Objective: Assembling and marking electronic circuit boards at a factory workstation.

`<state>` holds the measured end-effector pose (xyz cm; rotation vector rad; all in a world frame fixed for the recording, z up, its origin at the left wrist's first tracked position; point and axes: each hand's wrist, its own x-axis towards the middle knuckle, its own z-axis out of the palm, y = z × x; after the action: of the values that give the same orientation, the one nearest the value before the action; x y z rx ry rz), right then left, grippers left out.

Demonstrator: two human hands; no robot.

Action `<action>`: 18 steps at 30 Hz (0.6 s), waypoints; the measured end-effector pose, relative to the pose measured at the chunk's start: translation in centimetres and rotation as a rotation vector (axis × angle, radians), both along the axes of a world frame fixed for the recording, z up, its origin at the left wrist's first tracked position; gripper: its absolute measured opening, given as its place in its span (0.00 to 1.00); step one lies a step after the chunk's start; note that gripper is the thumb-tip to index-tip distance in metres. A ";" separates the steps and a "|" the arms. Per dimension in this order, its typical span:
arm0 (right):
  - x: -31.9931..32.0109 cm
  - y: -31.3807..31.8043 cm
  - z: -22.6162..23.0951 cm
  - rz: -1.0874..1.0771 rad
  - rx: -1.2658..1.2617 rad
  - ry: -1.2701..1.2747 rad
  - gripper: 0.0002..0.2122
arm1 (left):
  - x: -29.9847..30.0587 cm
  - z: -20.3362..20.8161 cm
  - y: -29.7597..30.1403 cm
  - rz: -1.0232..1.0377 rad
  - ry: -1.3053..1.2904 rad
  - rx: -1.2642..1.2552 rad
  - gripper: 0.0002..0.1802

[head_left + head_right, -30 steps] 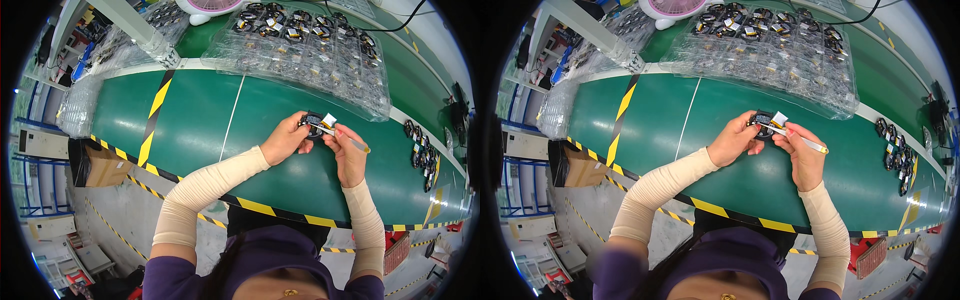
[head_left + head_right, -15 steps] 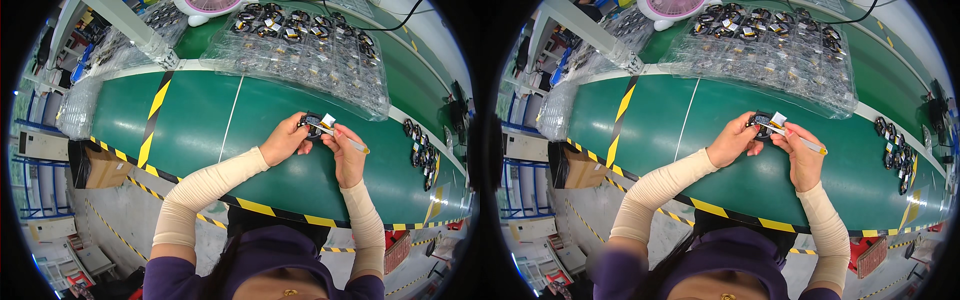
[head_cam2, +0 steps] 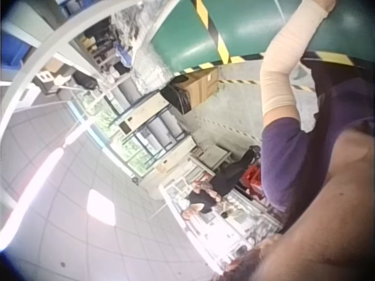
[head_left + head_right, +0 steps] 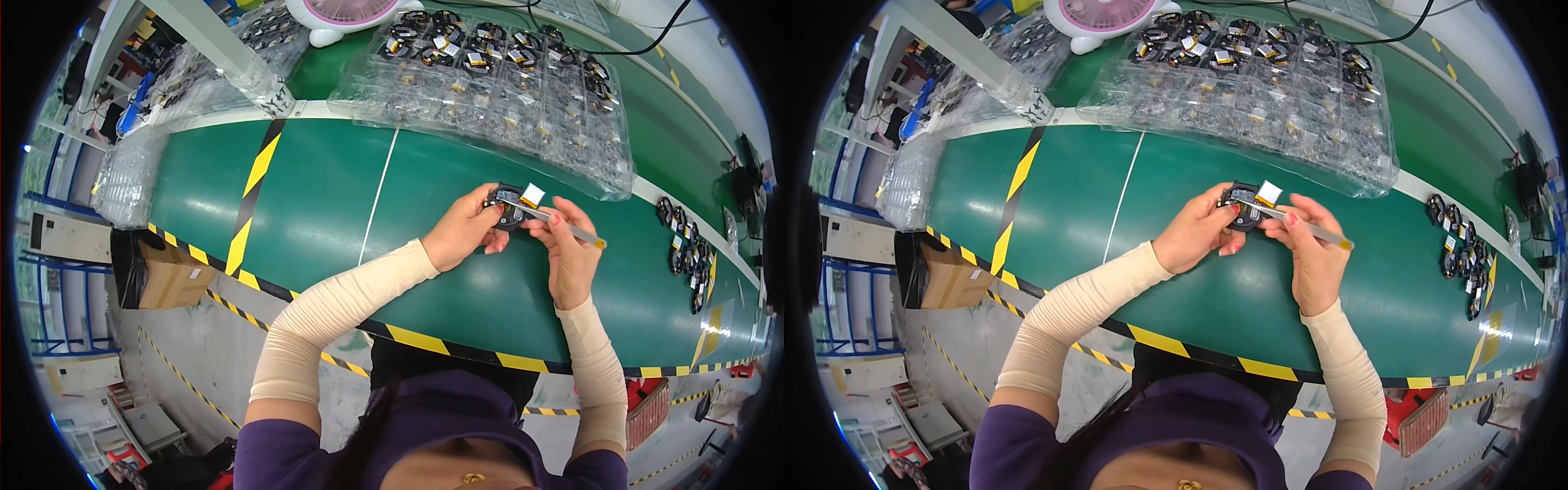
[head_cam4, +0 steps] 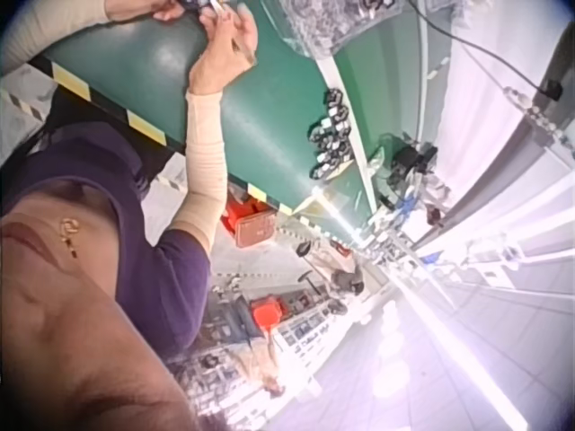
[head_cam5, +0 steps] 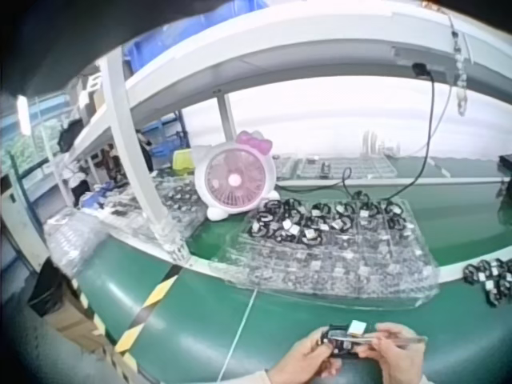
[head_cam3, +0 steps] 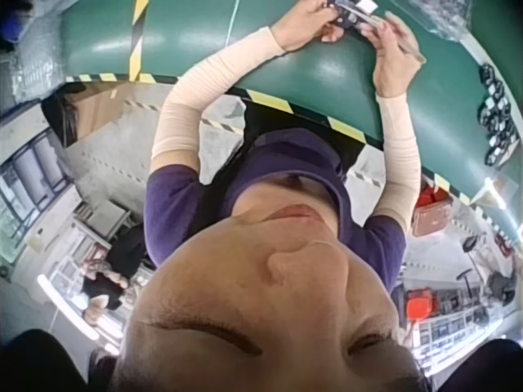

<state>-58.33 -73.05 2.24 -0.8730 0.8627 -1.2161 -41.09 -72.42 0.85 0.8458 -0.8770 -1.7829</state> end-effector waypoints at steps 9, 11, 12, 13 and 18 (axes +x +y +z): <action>-0.5 1.4 0.3 0.280 -0.052 0.081 0.09 | 1.1 0.3 -0.4 -0.030 0.082 0.003 0.16; 0.1 1.9 0.7 0.382 0.000 0.159 0.08 | 0.9 0.2 -0.5 -0.007 0.057 0.007 0.16; 0.3 1.9 1.0 0.415 0.035 0.187 0.08 | 0.7 0.2 -0.5 0.017 0.035 0.013 0.16; 0.5 2.0 1.2 0.448 0.071 0.216 0.08 | 0.6 0.1 -0.5 0.015 0.034 0.013 0.16; 0.7 1.9 1.3 0.533 0.173 0.300 0.08 | 0.2 0.4 -0.4 0.016 -0.026 -0.004 0.15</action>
<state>-57.64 -71.18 3.57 -1.0729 0.8826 -0.5479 -40.91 -72.79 1.28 0.8725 -0.8879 -1.7599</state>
